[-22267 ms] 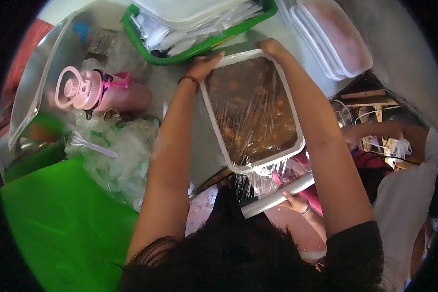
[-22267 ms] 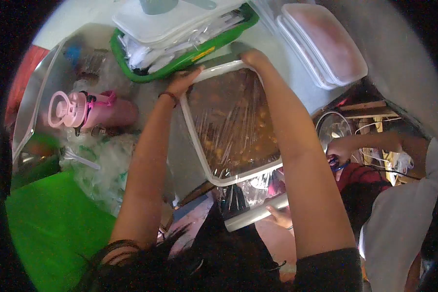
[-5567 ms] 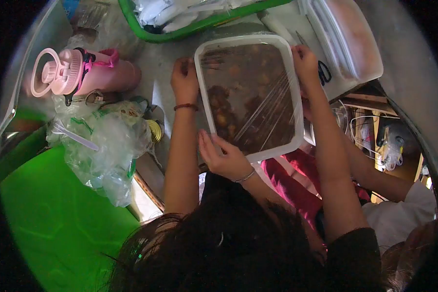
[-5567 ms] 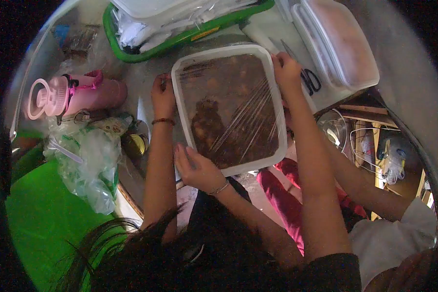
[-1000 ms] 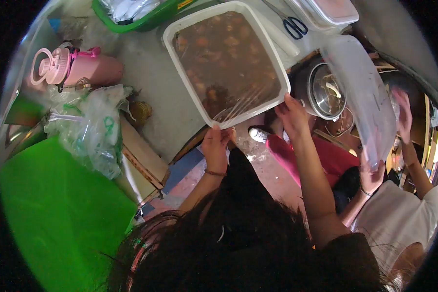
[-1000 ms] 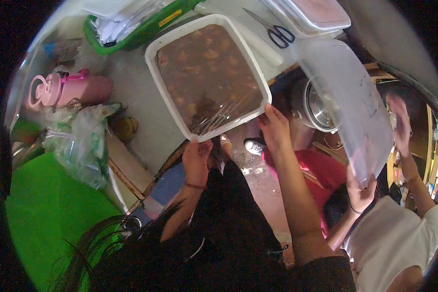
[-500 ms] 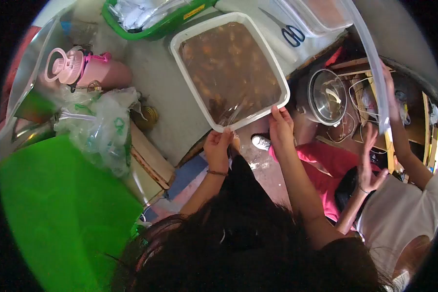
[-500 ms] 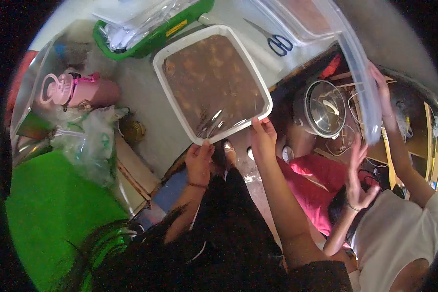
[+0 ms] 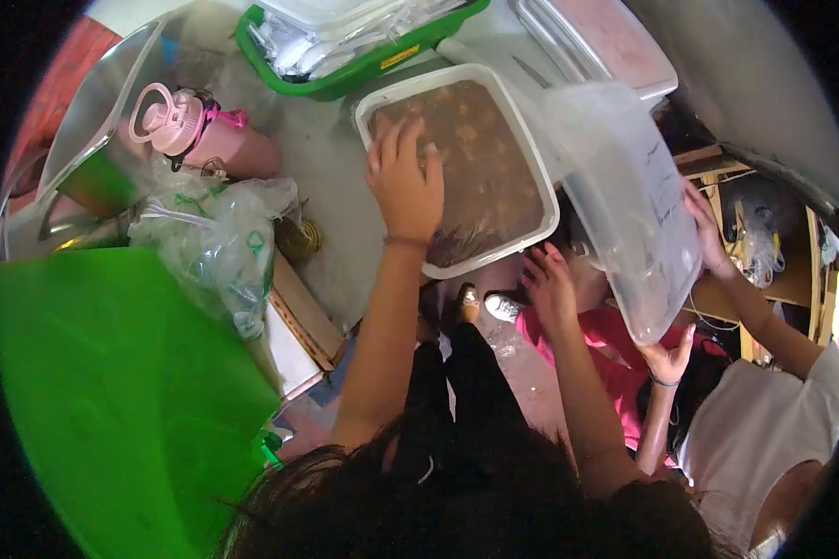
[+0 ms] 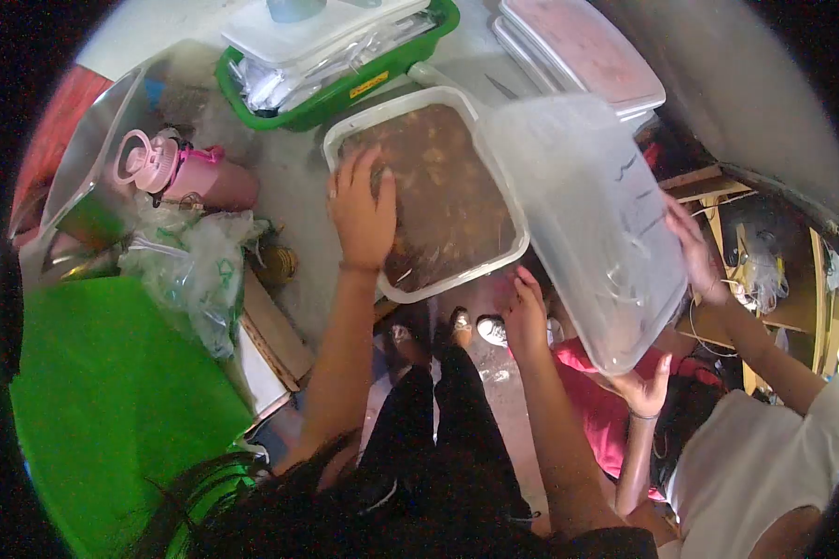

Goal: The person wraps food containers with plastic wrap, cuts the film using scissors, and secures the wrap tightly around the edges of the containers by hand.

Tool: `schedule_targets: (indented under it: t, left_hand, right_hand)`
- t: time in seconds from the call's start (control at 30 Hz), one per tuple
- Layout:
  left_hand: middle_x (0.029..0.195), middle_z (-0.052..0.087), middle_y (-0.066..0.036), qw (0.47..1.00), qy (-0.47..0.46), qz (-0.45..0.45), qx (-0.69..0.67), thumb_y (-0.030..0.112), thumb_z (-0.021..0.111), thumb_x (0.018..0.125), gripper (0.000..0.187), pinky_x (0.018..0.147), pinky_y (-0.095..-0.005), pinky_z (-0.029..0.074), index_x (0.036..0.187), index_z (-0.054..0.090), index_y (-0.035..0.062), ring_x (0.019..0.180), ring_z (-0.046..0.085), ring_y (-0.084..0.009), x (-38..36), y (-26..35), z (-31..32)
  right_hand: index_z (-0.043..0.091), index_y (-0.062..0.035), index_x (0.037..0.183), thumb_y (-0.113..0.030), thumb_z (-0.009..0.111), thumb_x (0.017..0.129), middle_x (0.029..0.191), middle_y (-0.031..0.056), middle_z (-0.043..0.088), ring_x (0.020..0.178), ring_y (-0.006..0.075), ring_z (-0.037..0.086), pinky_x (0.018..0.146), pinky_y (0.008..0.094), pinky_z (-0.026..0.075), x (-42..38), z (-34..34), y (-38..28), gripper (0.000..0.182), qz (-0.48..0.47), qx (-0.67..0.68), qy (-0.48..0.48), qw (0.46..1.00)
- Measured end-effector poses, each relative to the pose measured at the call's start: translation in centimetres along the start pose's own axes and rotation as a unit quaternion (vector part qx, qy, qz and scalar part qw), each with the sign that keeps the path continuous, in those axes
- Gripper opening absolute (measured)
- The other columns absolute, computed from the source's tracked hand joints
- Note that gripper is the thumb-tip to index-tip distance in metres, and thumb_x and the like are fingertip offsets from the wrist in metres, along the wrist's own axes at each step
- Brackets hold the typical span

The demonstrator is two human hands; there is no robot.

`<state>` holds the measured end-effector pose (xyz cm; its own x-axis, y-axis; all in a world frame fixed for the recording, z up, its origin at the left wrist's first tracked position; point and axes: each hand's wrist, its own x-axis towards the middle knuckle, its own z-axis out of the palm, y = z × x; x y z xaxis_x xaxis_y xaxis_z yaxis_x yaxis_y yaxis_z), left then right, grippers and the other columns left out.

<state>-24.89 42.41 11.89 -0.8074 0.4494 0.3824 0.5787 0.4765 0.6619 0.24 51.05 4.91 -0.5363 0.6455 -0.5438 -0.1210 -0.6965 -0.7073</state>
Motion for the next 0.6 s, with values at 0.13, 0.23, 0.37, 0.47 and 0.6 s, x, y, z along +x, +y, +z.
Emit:
schedule_targets:
  t: [0.13, 0.23, 0.37, 0.47, 0.6]
  left_hand:
    - [0.132, 0.039, -0.008, 0.971, 0.02, 0.071, 0.229, 0.035, 0.048, 0.084, 0.041, 0.097, -0.0523, 0.025, 0.122, 0.049, 0.021, 0.122, 0.032, -0.0364, 4.0, -4.2, 3.5]
    - [0.133, 0.038, -0.009, 0.965, -0.024, 0.031, 0.26, 0.04, 0.048, 0.084, 0.044, 0.097, -0.052, 0.026, 0.124, 0.048, 0.0209, 0.12, 0.034, -0.0377, 5.3, -5.8, 2.7]
    - [0.126, 0.044, -0.013, 0.976, 0.062, -0.058, 0.202, 0.041, 0.051, 0.082, 0.049, 0.093, -0.0474, 0.033, 0.122, 0.049, 0.0125, 0.112, 0.043, -0.038, 5.9, -8.7, 0.9]
    - [0.12, 0.049, -0.014, 0.951, 0.113, -0.136, 0.252, 0.037, 0.051, 0.082, 0.048, 0.088, -0.0433, 0.038, 0.12, 0.049, 0.007, 0.105, 0.048, -0.0366, 5.1, -8.9, 0.2]
    - [0.121, 0.049, -0.015, 0.968, 0.073, -0.112, 0.211, 0.027, 0.049, 0.083, 0.042, 0.086, -0.0425, 0.04, 0.12, 0.049, 0.0059, 0.105, 0.05, -0.0339, 4.8, -8.4, 0.9]
  right_hand:
    - [0.042, -0.0117, 0.118, -0.025, 0.052, 0.085, 0.109, 0.0069, 0.05, 0.099, 0.0207, 0.049, 0.083, 0.0373, 0.04, -0.5, -1.2, 0.2, 0.037, 0.033, -0.024, -0.024, 0.999]
    - [0.04, -0.0116, 0.121, -0.024, 0.053, 0.084, 0.106, 0.0068, 0.052, 0.098, 0.0205, 0.05, 0.083, 0.0368, 0.04, -0.1, -3.9, 1.6, 0.04, 0.073, -0.006, -0.031, 0.997]
    - [0.039, -0.0127, 0.122, -0.021, 0.051, 0.085, 0.113, 0.0054, 0.047, 0.103, 0.019, 0.046, 0.085, 0.037, 0.041, -0.7, -4.4, -0.4, 0.04, 0.159, 0.046, -0.07, 0.984]
    - [0.038, -0.0135, 0.123, -0.019, 0.05, 0.085, 0.117, 0.0043, 0.043, 0.106, 0.0179, 0.044, 0.087, 0.0372, 0.042, -1.7, -2.8, -3.0, 0.04, 0.281, 0.183, -0.112, 0.936]
    - [0.037, -0.0145, 0.124, -0.016, 0.049, 0.086, 0.124, 0.0029, 0.038, 0.111, 0.0163, 0.04, 0.089, 0.0375, 0.043, -3.8, -0.4, -9.4, 0.04, 0.601, 0.697, 0.057, 0.388]
